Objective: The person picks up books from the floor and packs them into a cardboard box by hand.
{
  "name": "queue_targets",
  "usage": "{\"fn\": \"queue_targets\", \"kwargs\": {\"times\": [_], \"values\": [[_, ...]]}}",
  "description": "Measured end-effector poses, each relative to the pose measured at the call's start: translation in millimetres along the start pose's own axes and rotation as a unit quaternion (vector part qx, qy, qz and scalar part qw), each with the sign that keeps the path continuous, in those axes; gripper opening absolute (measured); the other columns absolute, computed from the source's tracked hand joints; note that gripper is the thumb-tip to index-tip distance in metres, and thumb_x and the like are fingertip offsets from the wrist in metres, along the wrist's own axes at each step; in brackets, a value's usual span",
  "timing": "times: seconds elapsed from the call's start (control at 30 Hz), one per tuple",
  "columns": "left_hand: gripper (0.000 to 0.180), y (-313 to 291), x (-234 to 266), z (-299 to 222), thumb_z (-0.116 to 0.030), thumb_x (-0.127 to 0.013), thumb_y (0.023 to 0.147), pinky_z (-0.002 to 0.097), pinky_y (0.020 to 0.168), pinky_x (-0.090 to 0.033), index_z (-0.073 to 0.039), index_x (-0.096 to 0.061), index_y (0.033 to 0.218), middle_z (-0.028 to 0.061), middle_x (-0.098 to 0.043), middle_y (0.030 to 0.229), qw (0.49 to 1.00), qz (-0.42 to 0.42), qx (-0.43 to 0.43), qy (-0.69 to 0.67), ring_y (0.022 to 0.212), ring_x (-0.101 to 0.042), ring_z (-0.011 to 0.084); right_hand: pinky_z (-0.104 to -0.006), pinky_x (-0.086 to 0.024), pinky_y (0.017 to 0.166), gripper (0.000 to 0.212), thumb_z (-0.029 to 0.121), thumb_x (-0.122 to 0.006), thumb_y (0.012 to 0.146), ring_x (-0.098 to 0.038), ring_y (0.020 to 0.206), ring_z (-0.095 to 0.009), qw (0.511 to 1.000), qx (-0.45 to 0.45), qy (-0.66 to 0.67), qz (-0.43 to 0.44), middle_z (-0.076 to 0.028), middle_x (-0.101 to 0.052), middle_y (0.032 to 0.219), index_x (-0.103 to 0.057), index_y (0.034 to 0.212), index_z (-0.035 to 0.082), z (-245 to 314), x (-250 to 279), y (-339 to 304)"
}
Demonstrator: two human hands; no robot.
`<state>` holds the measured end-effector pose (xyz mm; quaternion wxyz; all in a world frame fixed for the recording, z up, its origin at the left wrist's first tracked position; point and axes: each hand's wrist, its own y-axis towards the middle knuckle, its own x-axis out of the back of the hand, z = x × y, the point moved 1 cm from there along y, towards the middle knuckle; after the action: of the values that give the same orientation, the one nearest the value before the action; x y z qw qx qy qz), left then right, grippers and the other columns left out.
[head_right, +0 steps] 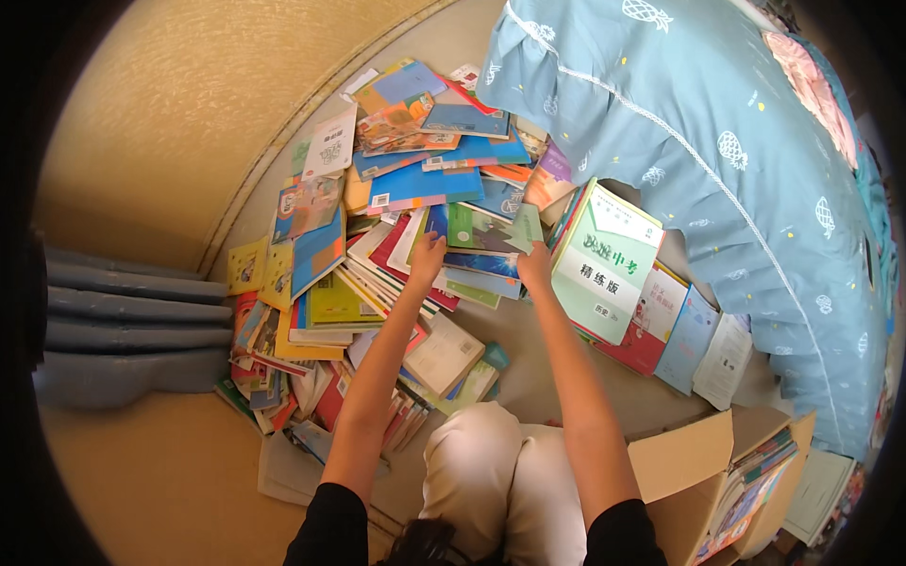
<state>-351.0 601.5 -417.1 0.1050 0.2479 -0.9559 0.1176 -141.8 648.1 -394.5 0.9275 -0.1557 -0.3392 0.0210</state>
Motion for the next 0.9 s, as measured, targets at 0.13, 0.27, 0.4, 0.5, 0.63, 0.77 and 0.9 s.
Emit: {"fn": "queue_targets", "kwargs": {"times": [0.13, 0.27, 0.4, 0.5, 0.63, 0.77, 0.9], "values": [[0.04, 19, -16, -4, -0.023, -0.052, 0.079, 0.0365, 0.073, -0.043, 0.005, -0.048, 0.107, 0.0205, -0.058, 0.086, 0.996, 0.019, -0.002, 0.083, 0.081, -0.057, 0.0322, -0.0371, -0.037, 0.088, 0.052, 0.02, -0.051, 0.073, -0.049, 0.102, -0.036, 0.997, -0.004, -0.077, -0.017, -0.025, -0.051, 0.109, -0.04, 0.117, -0.003, -23, -8, 35], [0.036, 28, -26, -9, -0.021, -0.053, 0.075, 0.0392, 0.074, -0.043, 0.003, -0.051, 0.101, 0.0224, -0.058, 0.088, 0.99, 0.037, -0.018, 0.134, 0.086, -0.056, 0.0355, -0.0375, -0.036, 0.09, 0.053, 0.02, -0.052, 0.071, -0.048, 0.103, -0.038, 0.997, -0.028, -0.065, -0.004, -0.025, -0.051, 0.109, -0.04, 0.118, -0.002, -27, -13, 59], [0.032, 36, -34, -9, -0.019, -0.053, 0.074, 0.0392, 0.074, -0.043, 0.003, -0.053, 0.096, 0.0223, -0.058, 0.088, 0.992, 0.042, -0.006, 0.121, 0.085, -0.056, 0.0355, -0.0423, -0.033, 0.091, 0.051, 0.026, -0.05, 0.072, -0.044, 0.105, -0.039, 0.989, -0.051, -0.133, 0.028, -0.028, -0.047, 0.11, -0.042, 0.114, -0.002, -23, -15, 75], [0.028, 45, -32, 7, -0.018, -0.053, 0.073, 0.0394, 0.074, -0.043, 0.003, -0.054, 0.092, 0.0224, -0.058, 0.088, 0.995, 0.045, 0.054, 0.065, 0.084, -0.056, 0.0363, -0.0457, -0.029, 0.092, 0.048, 0.029, -0.048, 0.072, -0.041, 0.107, -0.041, 0.973, -0.039, -0.203, 0.102, -0.03, -0.043, 0.112, -0.044, 0.109, -0.002, -18, -22, 72], [0.031, 58, -36, 11, -0.015, -0.054, 0.073, 0.0312, 0.045, -0.048, 0.006, -0.053, 0.095, 0.0148, -0.058, 0.08, 0.984, 0.037, 0.053, 0.163, 0.065, -0.059, 0.0227, -0.0451, -0.033, 0.089, 0.05, 0.032, -0.048, 0.073, -0.049, 0.099, -0.038, 0.935, 0.066, -0.34, 0.077, -0.024, -0.053, 0.104, -0.047, 0.114, 0.003, -32, -30, 63], [0.03, 63, -43, 1, -0.02, -0.053, 0.071, 0.0426, 0.074, -0.043, 0.006, -0.055, 0.085, 0.0268, -0.057, 0.086, 0.966, 0.063, 0.14, 0.207, 0.085, -0.055, 0.0391, -0.0438, -0.033, 0.09, 0.053, 0.031, -0.049, 0.071, -0.048, 0.101, -0.038, 0.94, 0.038, -0.316, 0.126, -0.024, -0.052, 0.105, -0.045, 0.118, 0.006, -33, -27, 67], [0.03, 54, -51, -3, -0.021, -0.053, 0.071, 0.0419, 0.069, -0.045, 0.006, -0.055, 0.084, 0.0278, -0.057, 0.086, 0.963, 0.102, 0.198, 0.152, 0.079, -0.058, 0.0384, -0.0424, -0.033, 0.091, 0.057, 0.03, -0.05, 0.07, -0.044, 0.105, -0.04, 0.953, -0.045, -0.235, 0.184, -0.025, -0.046, 0.113, -0.039, 0.121, 0.005, -35, -30, 59]]}}
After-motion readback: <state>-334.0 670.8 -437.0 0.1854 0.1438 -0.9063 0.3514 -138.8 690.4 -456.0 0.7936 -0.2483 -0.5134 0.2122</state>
